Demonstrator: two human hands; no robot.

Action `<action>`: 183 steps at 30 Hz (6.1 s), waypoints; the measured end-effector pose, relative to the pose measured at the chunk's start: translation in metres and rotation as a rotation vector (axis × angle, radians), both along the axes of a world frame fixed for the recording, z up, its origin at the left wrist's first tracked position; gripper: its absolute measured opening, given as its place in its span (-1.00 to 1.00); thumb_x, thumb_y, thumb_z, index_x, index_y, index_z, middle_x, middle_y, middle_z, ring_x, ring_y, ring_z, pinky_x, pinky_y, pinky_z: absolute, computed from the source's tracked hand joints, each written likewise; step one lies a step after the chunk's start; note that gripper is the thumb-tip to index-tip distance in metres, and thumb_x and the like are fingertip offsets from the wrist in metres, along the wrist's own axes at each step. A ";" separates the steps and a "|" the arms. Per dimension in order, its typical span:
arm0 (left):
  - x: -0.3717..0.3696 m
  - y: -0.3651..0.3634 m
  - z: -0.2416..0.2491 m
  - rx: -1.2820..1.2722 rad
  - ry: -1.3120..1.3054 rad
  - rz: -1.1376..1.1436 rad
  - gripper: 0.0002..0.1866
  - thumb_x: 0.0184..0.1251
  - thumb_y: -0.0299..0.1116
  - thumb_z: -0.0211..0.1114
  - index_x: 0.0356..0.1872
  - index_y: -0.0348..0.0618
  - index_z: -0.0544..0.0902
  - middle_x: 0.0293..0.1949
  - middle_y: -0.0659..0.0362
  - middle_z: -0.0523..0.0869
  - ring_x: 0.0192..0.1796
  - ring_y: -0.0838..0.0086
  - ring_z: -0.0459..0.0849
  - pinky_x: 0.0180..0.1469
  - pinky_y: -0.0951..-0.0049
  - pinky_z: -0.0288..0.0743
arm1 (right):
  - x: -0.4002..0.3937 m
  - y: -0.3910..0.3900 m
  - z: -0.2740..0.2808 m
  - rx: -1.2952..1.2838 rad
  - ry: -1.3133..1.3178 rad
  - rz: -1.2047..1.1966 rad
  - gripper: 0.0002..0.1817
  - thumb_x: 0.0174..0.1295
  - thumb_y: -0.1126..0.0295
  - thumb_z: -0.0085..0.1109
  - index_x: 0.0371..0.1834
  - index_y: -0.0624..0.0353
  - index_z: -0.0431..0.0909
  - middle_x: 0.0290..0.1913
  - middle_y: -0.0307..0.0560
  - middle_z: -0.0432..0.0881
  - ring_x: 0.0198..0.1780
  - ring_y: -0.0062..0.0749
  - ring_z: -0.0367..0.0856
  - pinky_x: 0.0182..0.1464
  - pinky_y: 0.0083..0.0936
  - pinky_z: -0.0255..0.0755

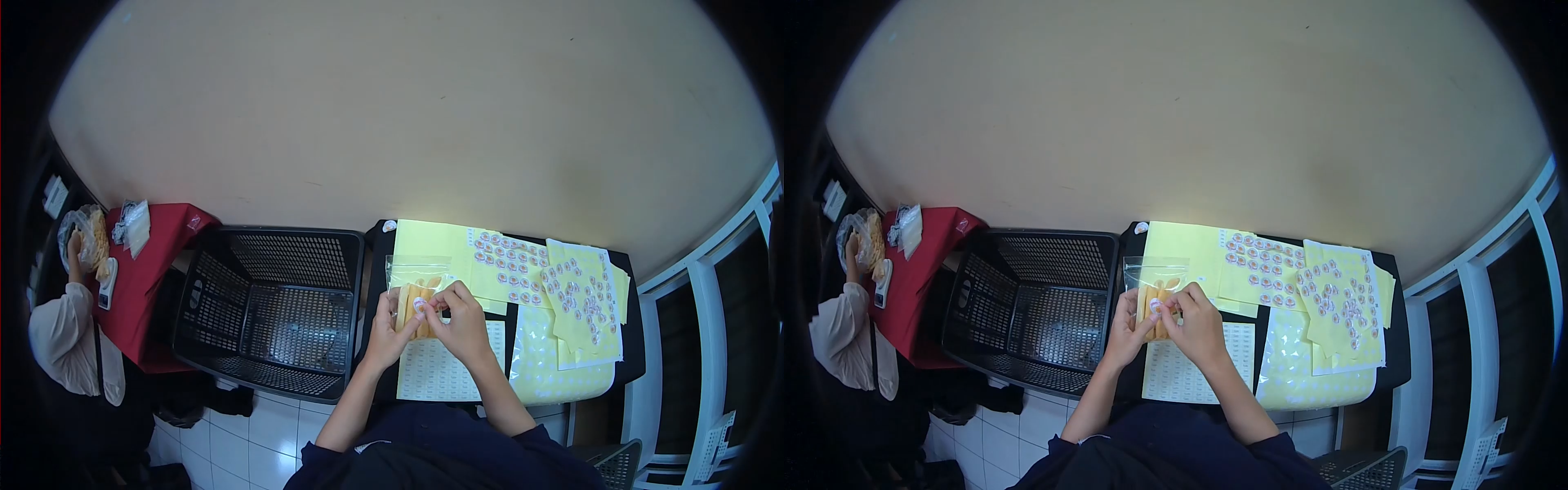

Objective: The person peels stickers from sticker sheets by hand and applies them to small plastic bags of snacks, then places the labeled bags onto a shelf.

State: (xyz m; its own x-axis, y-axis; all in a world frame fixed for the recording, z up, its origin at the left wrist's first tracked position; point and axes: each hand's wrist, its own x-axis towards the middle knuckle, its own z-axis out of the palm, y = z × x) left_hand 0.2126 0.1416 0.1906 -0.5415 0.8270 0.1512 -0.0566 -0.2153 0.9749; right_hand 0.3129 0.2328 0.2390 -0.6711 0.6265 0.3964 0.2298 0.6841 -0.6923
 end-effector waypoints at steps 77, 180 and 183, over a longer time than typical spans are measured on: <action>-0.060 -0.048 -0.013 -0.007 -0.671 0.128 -0.59 0.36 -0.07 -0.18 -0.02 -0.17 0.39 -0.26 0.16 0.56 -0.23 0.48 0.57 -0.18 0.53 0.49 | 0.011 0.000 -0.063 -0.304 0.059 -0.011 -0.53 -0.10 0.49 0.25 -0.05 0.24 0.36 -0.04 0.03 0.45 0.06 -0.29 0.41 0.07 -0.42 0.30; 0.014 -0.007 0.014 -0.158 0.400 -0.110 -0.37 -0.09 -0.38 0.34 0.05 -0.25 0.26 -0.10 -0.06 0.52 -0.02 0.20 0.54 -0.01 0.34 0.40 | 0.007 0.007 -0.002 -0.305 0.128 0.263 -0.57 0.09 0.56 0.01 0.08 0.26 0.24 -0.49 -0.12 0.47 -0.41 -0.52 0.45 -0.28 -0.59 0.34; 0.014 -0.006 0.014 -0.131 0.461 -0.104 -0.36 -0.11 -0.38 0.36 0.05 -0.24 0.26 -0.10 -0.06 0.53 -0.02 0.18 0.54 -0.02 0.33 0.41 | 0.007 0.007 -0.002 -0.375 0.136 0.267 -0.56 0.09 0.51 0.01 0.08 0.27 0.21 -0.47 -0.10 0.45 -0.42 -0.40 0.42 -0.27 -0.50 0.33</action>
